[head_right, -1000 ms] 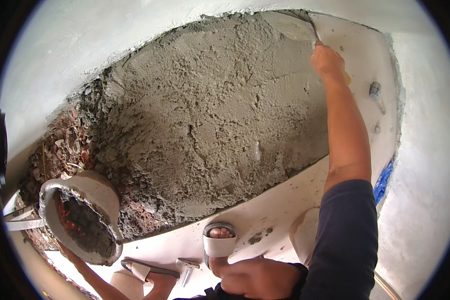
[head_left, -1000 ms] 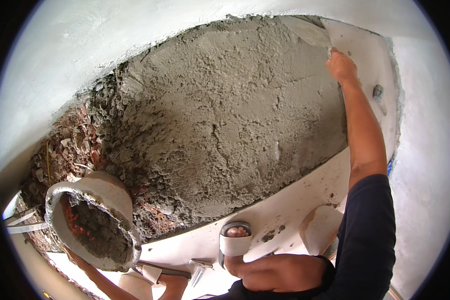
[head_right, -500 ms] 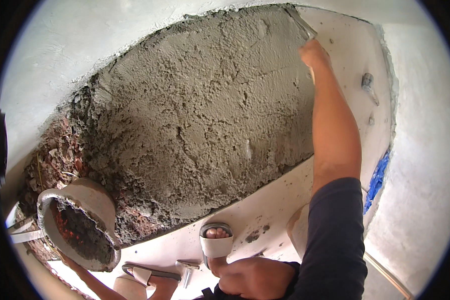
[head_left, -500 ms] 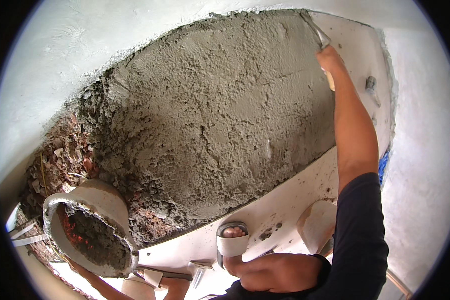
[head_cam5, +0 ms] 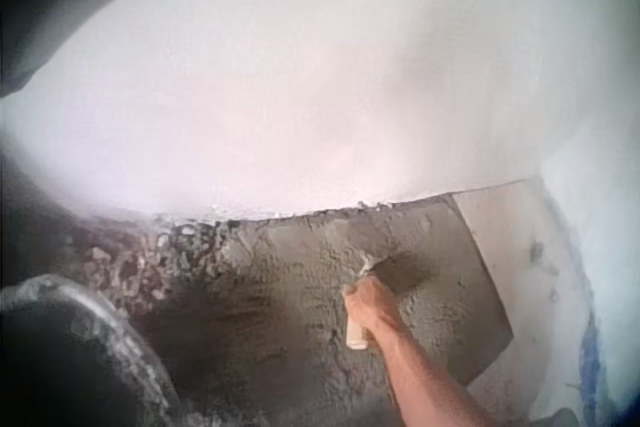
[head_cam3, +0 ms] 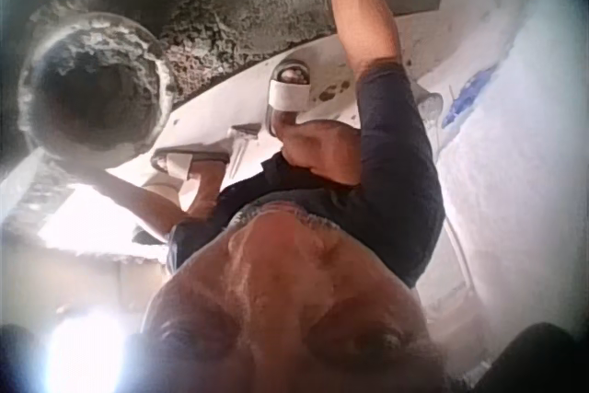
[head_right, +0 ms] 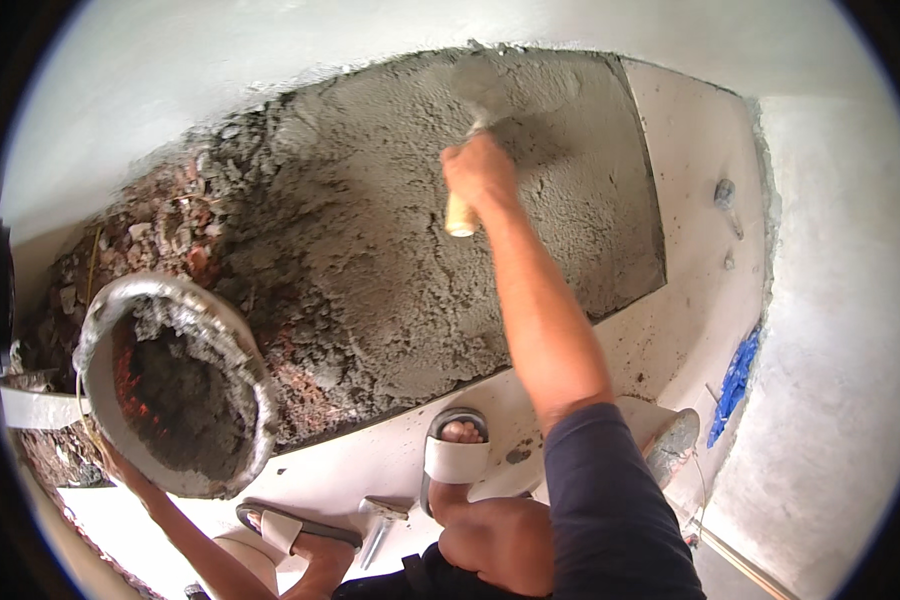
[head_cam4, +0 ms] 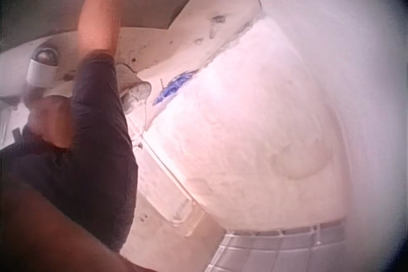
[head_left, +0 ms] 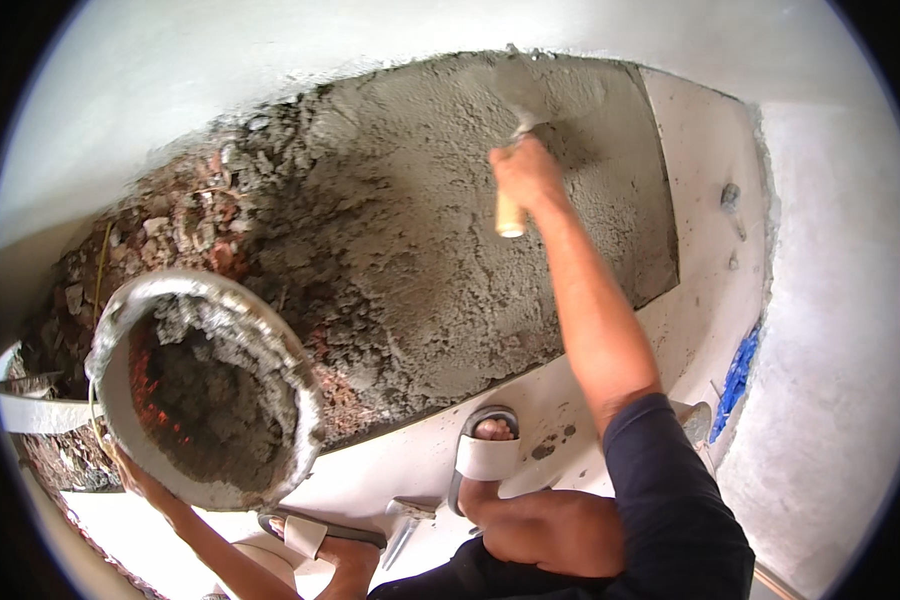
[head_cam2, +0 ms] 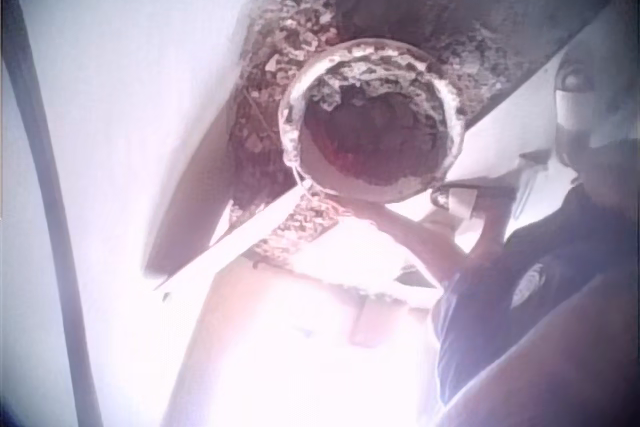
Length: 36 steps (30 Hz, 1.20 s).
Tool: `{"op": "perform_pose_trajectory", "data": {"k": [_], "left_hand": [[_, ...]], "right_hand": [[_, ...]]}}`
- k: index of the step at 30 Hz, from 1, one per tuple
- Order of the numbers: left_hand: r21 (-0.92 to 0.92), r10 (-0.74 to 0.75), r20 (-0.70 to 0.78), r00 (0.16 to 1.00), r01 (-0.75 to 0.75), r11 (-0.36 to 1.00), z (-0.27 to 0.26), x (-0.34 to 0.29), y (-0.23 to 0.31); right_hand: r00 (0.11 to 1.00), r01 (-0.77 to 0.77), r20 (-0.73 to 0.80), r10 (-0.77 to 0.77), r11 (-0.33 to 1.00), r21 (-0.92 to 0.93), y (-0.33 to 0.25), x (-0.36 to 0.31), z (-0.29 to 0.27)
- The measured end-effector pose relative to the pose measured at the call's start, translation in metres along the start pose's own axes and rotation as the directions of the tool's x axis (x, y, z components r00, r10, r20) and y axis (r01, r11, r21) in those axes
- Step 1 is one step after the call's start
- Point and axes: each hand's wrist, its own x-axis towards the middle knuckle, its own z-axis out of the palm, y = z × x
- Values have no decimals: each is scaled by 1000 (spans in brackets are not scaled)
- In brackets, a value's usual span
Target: The person mixes cement with a hoe, carries buckets of cement into a room, spreads the cement on the floor with a trowel, and places a large floor tile onto the prepared area.
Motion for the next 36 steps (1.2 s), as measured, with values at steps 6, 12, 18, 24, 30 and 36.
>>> {"op": "perform_pose_trajectory", "data": {"k": [6,12,18,24,30,36], "left_hand": [[-308,-232,24,972,228,924,22,-10,40],[-306,-349,79,934,356,883,23,-6,57],[-159,-151,97,984,165,973,22,1,36],[15,-68,86,994,67,998,17,3,39],[-515,-79,402,912,297,804,25,-8,59],[-288,-151,7,989,146,946,26,-45,118]], "right_hand": [[995,12,102,-11,1000,-10,-73,-69,62],[946,312,113,-303,948,-66,-42,-126,28],[993,117,7,-117,991,-72,89,-161,-9],[988,-128,-33,152,914,385,202,-187,-30],[964,204,-162,-213,977,-69,123,-227,-118],[763,646,330,-555,658,-387,-40,-250,-107]]}}
